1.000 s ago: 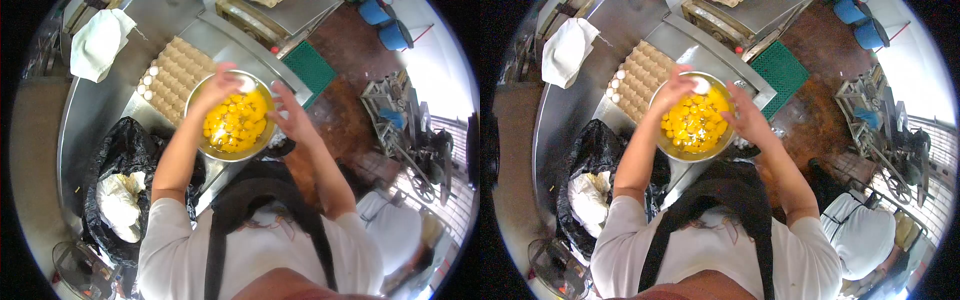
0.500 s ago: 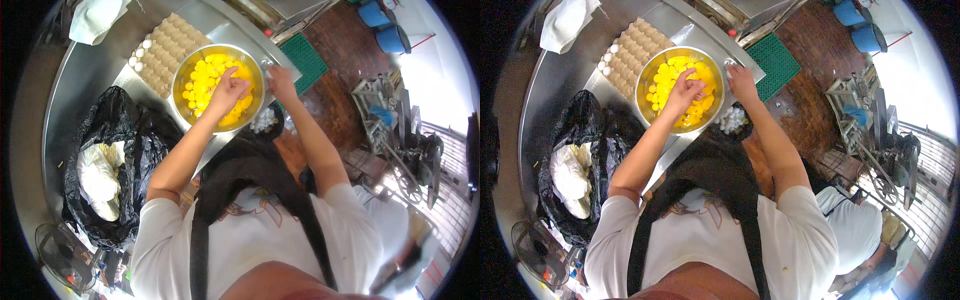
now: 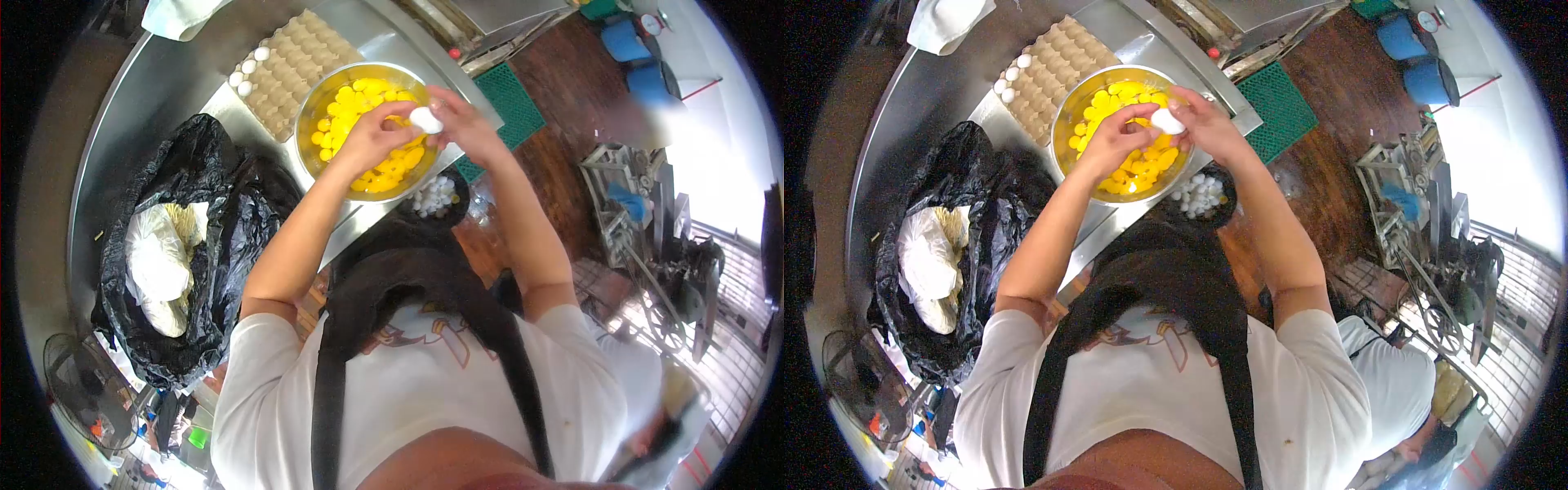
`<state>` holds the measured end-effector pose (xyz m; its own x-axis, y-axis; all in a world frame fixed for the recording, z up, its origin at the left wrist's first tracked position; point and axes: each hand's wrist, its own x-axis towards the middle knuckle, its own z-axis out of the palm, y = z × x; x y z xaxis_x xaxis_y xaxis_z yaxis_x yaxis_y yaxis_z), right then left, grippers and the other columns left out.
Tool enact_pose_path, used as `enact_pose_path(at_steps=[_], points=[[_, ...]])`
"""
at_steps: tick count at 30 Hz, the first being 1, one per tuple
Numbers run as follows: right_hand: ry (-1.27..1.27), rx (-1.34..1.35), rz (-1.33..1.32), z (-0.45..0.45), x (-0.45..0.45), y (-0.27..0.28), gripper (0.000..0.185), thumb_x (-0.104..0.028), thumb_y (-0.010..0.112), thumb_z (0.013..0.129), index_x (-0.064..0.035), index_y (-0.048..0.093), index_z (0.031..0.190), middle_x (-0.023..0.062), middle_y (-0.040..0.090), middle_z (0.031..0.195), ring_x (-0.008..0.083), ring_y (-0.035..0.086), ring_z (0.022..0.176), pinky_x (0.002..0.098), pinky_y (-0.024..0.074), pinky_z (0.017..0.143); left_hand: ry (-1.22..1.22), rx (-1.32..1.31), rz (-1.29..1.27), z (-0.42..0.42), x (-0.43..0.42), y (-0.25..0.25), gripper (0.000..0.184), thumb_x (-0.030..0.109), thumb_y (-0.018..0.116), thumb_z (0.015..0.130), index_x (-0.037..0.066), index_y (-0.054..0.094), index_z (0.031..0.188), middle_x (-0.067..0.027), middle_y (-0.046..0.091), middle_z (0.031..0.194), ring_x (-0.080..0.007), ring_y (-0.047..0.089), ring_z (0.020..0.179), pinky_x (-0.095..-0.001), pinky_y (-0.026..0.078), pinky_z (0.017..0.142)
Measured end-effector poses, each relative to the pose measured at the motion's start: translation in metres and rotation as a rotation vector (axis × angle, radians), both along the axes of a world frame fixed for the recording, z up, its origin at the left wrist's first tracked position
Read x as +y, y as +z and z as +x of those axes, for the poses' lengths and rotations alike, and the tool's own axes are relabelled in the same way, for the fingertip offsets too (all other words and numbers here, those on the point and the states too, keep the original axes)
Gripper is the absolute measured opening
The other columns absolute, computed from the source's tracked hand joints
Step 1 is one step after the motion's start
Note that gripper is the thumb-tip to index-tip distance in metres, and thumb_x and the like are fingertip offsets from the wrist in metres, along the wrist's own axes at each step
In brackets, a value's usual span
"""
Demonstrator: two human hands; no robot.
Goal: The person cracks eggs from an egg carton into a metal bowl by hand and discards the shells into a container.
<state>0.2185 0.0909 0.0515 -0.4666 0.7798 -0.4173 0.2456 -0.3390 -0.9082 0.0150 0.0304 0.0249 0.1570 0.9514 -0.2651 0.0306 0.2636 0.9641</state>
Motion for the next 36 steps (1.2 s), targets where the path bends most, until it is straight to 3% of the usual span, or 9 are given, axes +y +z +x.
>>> enact_pose_path(at_steps=[2, 8, 11, 16, 21, 25, 29, 32, 36], points=[[0.097, -0.052, 0.061, -0.008, -0.004, 0.005, 0.060, -0.038, 0.057, 0.102, -0.0080, 0.039, 0.150, 0.0090, 0.066, 0.103, 0.0145, 0.066, 0.075, 0.0280, 0.0535, 0.066, -0.025, 0.025, -0.039, -0.003, 0.002, -0.002, 0.042, 0.012, 0.072, 0.088, 0.001, 0.061, 0.127, -0.0048, 0.069, 0.089, -0.0093, 0.061, 0.072, -0.0250, 0.051, 0.070], [0.388, -0.119, 0.195, -0.011, -0.012, -0.004, 0.061, -0.028, 0.062, 0.098, -0.0033, 0.040, 0.149, 0.0144, 0.069, 0.100, 0.0173, 0.070, 0.073, 0.0304, 0.0574, 0.065, 0.041, 0.013, -0.052, -0.011, -0.005, -0.020, 0.043, 0.018, 0.075, 0.084, 0.001, 0.064, 0.123, -0.0067, 0.070, 0.087, -0.0111, 0.065, 0.074, -0.0260, 0.052, 0.069], [0.398, -0.116, 0.190, -0.014, -0.014, -0.012, 0.060, -0.015, 0.062, 0.095, -0.0071, 0.041, 0.150, 0.0109, 0.067, 0.098, 0.0152, 0.068, 0.077, 0.0286, 0.0557, 0.070, 0.042, 0.050, -0.071, -0.010, -0.009, -0.019, 0.038, 0.014, 0.073, 0.086, 0.000, 0.065, 0.120, -0.0057, 0.071, 0.088, -0.0100, 0.065, 0.074, -0.0252, 0.052, 0.072], [0.373, -0.172, 0.395, -0.020, -0.017, -0.032, 0.057, -0.014, 0.062, 0.094, -0.0059, 0.044, 0.148, 0.0104, 0.067, 0.093, 0.0133, 0.066, 0.072, 0.0277, 0.0558, 0.064, 0.051, 0.201, 0.042, -0.011, -0.010, -0.033, 0.038, 0.016, 0.073, 0.085, 0.001, 0.067, 0.119, -0.0075, 0.072, 0.088, -0.0116, 0.067, 0.075, -0.0271, 0.054, 0.071], [0.298, -0.215, 0.513, -0.025, -0.018, -0.054, 0.051, -0.022, 0.066, 0.083, -0.0014, 0.060, 0.129, 0.0256, 0.068, 0.106, 0.0392, 0.068, 0.092, 0.0415, 0.0553, 0.083, 0.098, 0.344, 0.084, -0.006, -0.012, -0.037, 0.040, 0.019, 0.074, 0.084, 0.003, 0.067, 0.120, -0.0102, 0.073, 0.089, -0.0149, 0.069, 0.076, -0.0291, 0.055, 0.073], [0.295, -0.207, 0.512, -0.030, -0.018, -0.054, 0.048, -0.021, 0.065, 0.083, -0.0036, 0.062, 0.127, 0.0245, 0.070, 0.103, 0.0379, 0.069, 0.093, 0.0414, 0.0554, 0.083, 0.112, 0.393, 0.147, -0.007, -0.013, -0.040, 0.041, 0.019, 0.074, 0.083, 0.002, 0.067, 0.120, -0.0112, 0.073, 0.090, -0.0164, 0.069, 0.077, -0.0296, 0.055, 0.073], [0.300, -0.212, 0.239, -0.032, -0.018, -0.041, 0.048, -0.019, 0.065, 0.083, -0.0047, 0.062, 0.129, 0.0239, 0.070, 0.100, 0.0344, 0.071, 0.084, 0.0402, 0.0567, 0.077, 0.115, 0.430, 0.128, -0.007, -0.015, -0.031, 0.041, 0.018, 0.073, 0.083, 0.001, 0.067, 0.120, -0.0122, 0.073, 0.092, -0.0172, 0.070, 0.077, -0.0302, 0.055, 0.074], [0.294, -0.184, 0.531, -0.032, -0.017, -0.061, 0.050, -0.016, 0.063, 0.084, -0.0048, 0.060, 0.132, 0.0214, 0.071, 0.094, 0.0267, 0.071, 0.069, 0.0366, 0.0572, 0.068, 0.125, 0.439, 0.150, -0.007, -0.015, -0.038, 0.041, 0.018, 0.073, 0.083, 0.001, 0.067, 0.120, -0.0121, 0.073, 0.093, -0.0168, 0.070, 0.078, -0.0302, 0.055, 0.075], [0.326, -0.188, 0.332, -0.030, -0.017, -0.051, 0.053, -0.015, 0.063, 0.085, -0.0010, 0.056, 0.135, 0.0201, 0.070, 0.091, 0.0234, 0.069, 0.062, 0.0349, 0.0569, 0.063, 0.087, 0.370, 0.099, -0.013, -0.014, -0.043, 0.042, 0.019, 0.075, 0.082, 0.002, 0.068, 0.119, -0.0121, 0.073, 0.094, -0.0169, 0.069, 0.078, -0.0302, 0.055, 0.074]])
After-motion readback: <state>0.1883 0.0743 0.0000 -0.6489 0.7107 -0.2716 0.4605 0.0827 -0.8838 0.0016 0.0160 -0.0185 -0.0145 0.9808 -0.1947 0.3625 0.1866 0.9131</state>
